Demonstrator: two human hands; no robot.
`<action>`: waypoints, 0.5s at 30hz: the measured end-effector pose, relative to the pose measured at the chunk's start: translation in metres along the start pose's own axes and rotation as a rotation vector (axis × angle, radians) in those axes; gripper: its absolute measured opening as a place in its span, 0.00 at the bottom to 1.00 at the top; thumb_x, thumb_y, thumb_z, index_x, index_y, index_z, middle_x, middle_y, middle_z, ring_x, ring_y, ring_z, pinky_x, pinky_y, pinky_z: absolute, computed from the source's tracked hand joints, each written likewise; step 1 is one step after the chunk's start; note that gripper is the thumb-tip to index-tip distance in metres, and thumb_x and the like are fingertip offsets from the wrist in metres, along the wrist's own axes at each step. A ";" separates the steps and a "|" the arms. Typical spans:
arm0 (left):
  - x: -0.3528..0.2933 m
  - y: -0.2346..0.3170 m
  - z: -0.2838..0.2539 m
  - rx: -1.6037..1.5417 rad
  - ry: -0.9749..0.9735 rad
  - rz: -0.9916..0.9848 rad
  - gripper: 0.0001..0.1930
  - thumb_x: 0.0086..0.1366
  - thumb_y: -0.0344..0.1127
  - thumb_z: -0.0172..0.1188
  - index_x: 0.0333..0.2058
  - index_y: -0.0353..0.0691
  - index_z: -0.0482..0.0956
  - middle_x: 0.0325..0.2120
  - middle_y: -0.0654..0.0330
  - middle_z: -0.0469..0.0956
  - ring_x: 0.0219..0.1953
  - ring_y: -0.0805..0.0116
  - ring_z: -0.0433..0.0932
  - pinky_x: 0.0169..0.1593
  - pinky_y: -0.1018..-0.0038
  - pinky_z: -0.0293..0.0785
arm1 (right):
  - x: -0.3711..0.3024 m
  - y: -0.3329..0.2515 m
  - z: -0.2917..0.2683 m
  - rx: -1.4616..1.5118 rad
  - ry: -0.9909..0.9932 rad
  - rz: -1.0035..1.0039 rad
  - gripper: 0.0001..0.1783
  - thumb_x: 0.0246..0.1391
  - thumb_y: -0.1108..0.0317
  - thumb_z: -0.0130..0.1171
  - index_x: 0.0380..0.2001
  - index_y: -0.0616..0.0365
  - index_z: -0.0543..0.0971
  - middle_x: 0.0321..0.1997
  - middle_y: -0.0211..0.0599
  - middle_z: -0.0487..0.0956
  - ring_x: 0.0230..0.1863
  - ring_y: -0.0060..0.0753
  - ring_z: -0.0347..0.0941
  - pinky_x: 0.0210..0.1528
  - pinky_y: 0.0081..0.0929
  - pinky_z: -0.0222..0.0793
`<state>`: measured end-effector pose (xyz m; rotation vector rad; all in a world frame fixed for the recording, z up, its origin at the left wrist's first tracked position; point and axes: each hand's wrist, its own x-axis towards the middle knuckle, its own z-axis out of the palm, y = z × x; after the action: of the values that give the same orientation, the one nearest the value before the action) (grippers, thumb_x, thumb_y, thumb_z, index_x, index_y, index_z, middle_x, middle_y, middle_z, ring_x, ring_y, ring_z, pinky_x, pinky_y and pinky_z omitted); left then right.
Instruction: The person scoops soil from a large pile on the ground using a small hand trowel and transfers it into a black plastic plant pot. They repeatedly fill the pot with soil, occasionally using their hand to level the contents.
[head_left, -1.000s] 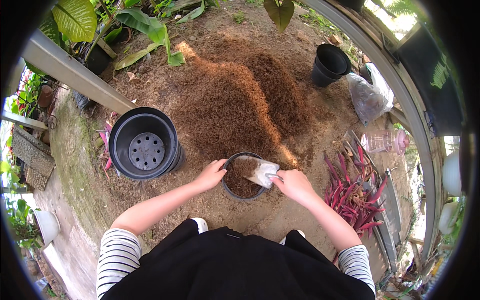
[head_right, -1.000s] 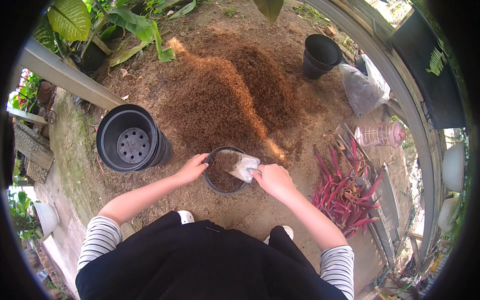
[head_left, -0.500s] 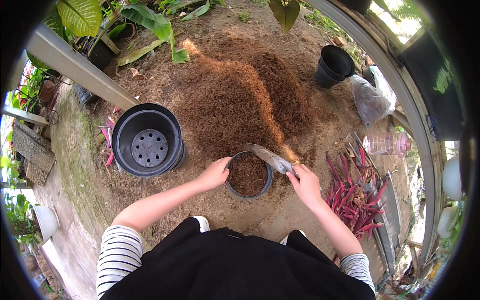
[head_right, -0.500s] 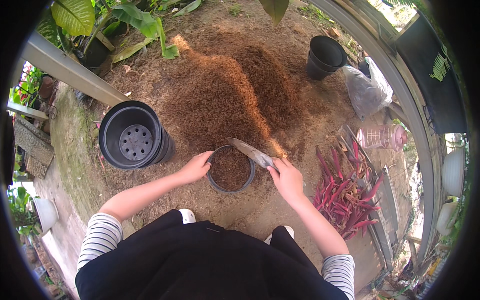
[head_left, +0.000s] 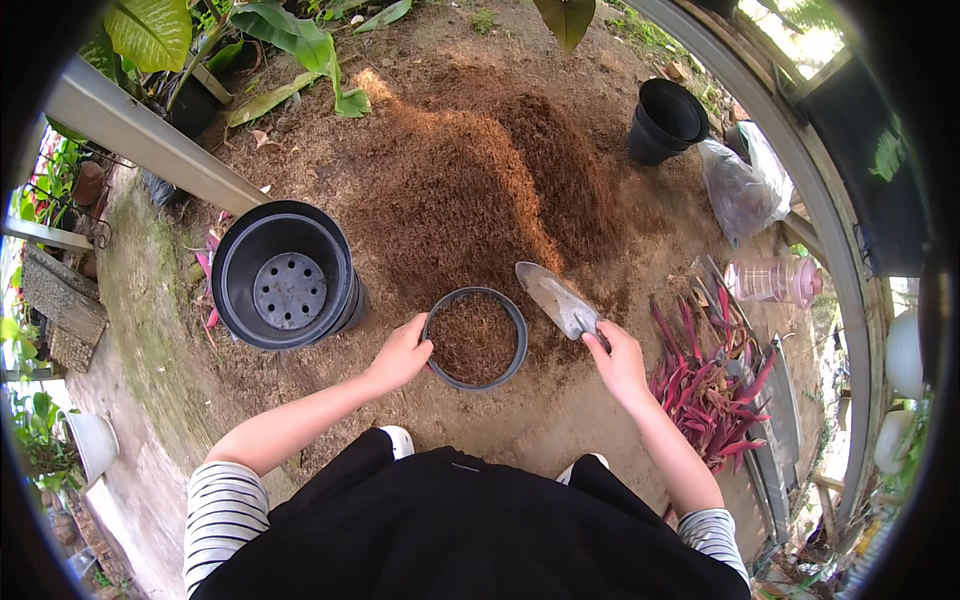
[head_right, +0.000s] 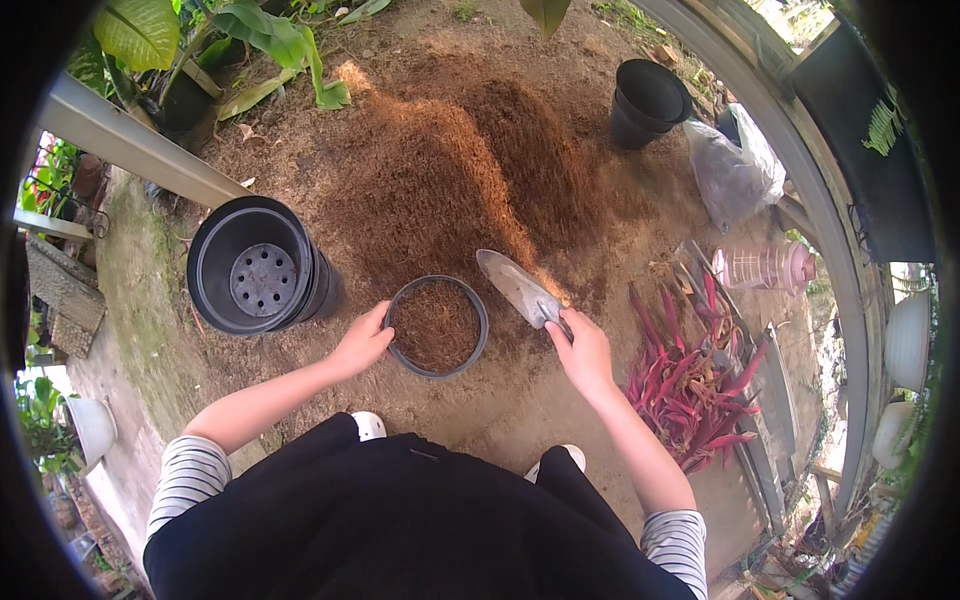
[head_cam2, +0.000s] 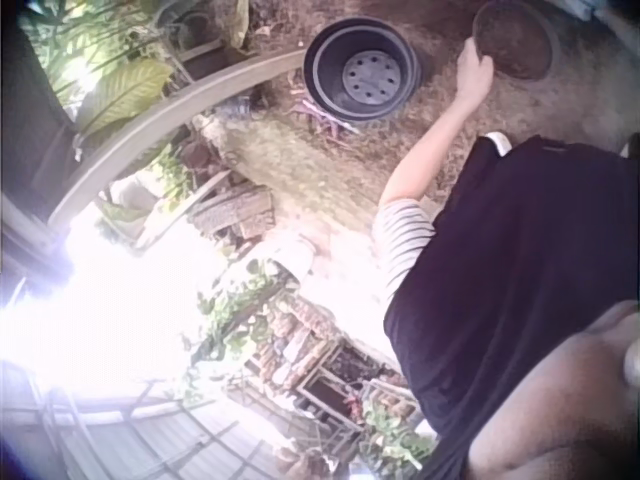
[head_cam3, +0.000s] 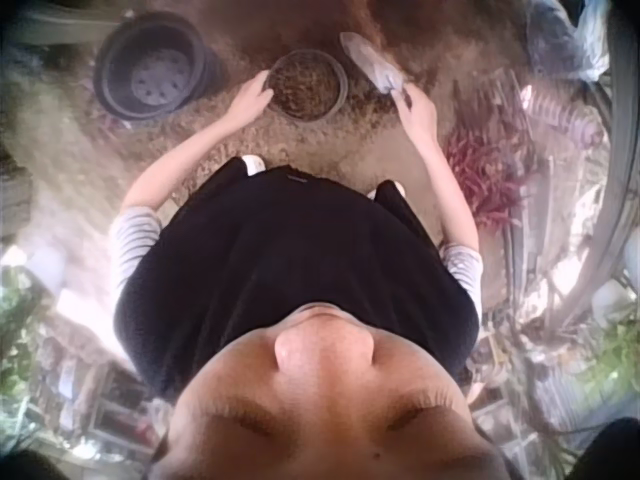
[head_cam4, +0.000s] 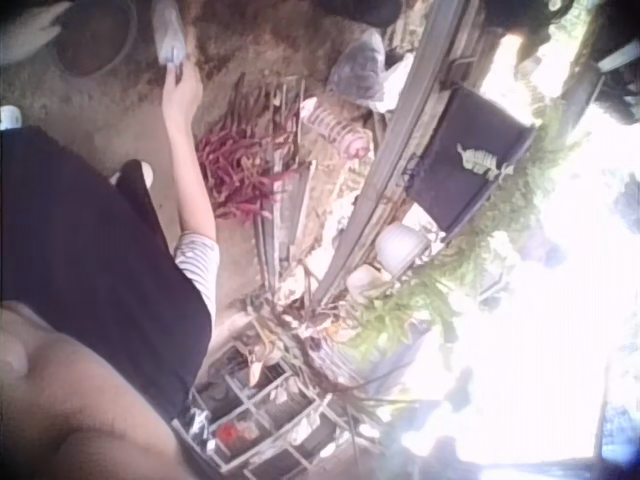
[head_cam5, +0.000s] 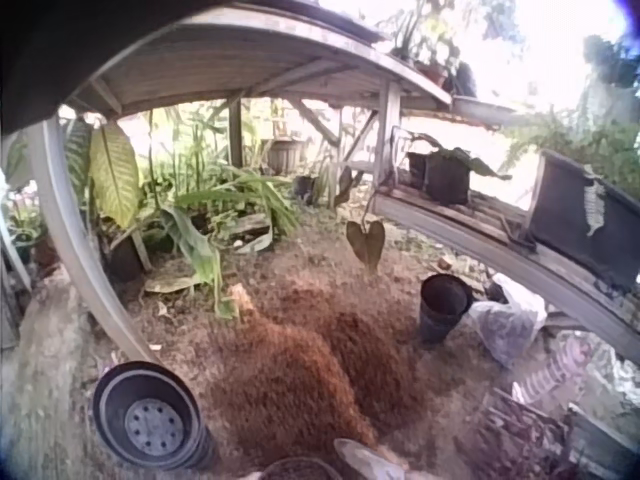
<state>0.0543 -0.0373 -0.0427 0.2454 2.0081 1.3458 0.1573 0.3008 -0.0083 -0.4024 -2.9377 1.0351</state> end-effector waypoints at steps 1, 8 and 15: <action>0.000 -0.002 0.003 -0.018 -0.010 -0.010 0.19 0.62 0.26 0.44 0.52 0.32 0.62 0.38 0.45 0.74 0.29 0.59 0.80 0.34 0.67 0.79 | -0.001 0.005 0.001 -0.006 0.015 -0.009 0.18 0.55 0.59 0.59 0.41 0.63 0.77 0.41 0.50 0.79 0.41 0.52 0.77 0.42 0.37 0.72; -0.007 0.006 0.012 -0.029 -0.007 0.013 0.19 0.63 0.26 0.45 0.53 0.33 0.62 0.34 0.49 0.76 0.29 0.61 0.81 0.35 0.69 0.79 | 0.003 0.008 0.004 -0.017 -0.058 0.107 0.18 0.56 0.59 0.58 0.42 0.64 0.76 0.40 0.53 0.79 0.42 0.55 0.76 0.43 0.39 0.71; 0.002 -0.025 0.003 0.119 -0.025 -0.082 0.21 0.60 0.27 0.44 0.54 0.33 0.61 0.33 0.47 0.76 0.30 0.59 0.81 0.35 0.66 0.78 | 0.008 0.055 0.019 -0.032 -0.067 0.264 0.18 0.56 0.57 0.56 0.42 0.62 0.77 0.36 0.50 0.80 0.40 0.53 0.77 0.43 0.39 0.71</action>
<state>0.0599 -0.0450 -0.0659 0.2306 2.0571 1.1694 0.1606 0.3322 -0.0577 -0.7889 -3.0230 1.0445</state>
